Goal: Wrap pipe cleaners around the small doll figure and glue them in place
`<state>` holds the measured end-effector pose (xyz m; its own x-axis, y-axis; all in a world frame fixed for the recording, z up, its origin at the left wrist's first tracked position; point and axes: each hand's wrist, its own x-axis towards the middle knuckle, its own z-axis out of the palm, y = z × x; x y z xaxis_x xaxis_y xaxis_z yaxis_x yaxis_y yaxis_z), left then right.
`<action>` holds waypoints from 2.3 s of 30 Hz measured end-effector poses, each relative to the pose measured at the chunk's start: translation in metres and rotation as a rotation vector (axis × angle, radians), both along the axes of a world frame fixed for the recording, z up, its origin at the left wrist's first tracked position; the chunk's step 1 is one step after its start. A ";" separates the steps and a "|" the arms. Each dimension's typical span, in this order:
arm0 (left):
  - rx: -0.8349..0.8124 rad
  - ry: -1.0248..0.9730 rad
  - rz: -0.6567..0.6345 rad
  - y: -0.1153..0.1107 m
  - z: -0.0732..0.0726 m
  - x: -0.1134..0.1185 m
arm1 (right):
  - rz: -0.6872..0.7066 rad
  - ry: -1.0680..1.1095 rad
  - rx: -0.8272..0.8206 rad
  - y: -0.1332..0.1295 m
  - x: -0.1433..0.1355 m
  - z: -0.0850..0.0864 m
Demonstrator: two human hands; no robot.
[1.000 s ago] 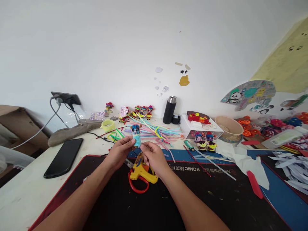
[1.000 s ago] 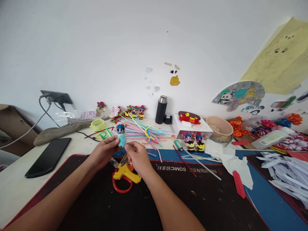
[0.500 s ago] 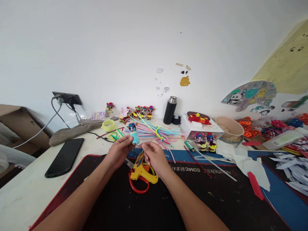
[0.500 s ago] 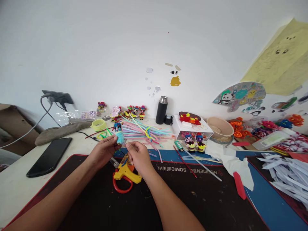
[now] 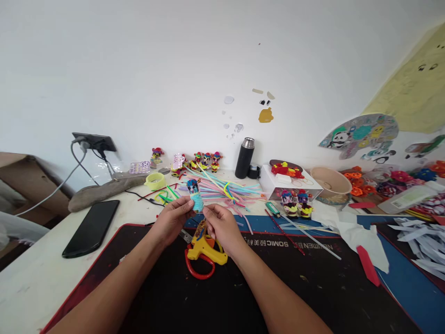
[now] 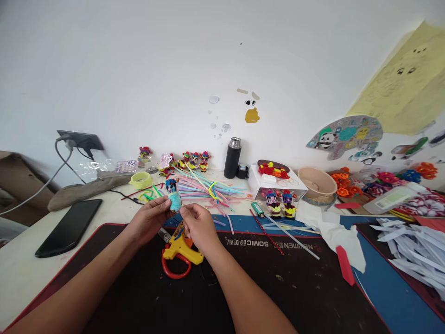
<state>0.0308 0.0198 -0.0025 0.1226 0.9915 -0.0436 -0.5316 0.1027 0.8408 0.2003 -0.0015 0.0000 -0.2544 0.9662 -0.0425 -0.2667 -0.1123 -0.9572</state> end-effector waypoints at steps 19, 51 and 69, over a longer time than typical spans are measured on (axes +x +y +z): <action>0.015 0.026 0.008 0.001 -0.001 -0.001 | 0.010 -0.027 0.007 -0.001 0.000 0.001; -0.012 -0.299 -0.101 -0.002 0.007 -0.008 | -0.003 0.003 0.026 -0.001 0.000 0.003; -0.027 -0.070 0.040 0.004 -0.003 -0.003 | -0.003 -0.028 0.032 0.000 0.002 0.002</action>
<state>0.0282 0.0233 -0.0051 0.0863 0.9943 -0.0631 -0.5934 0.1022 0.7984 0.2021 -0.0017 0.0016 -0.2511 0.9678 -0.0188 -0.2399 -0.0810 -0.9674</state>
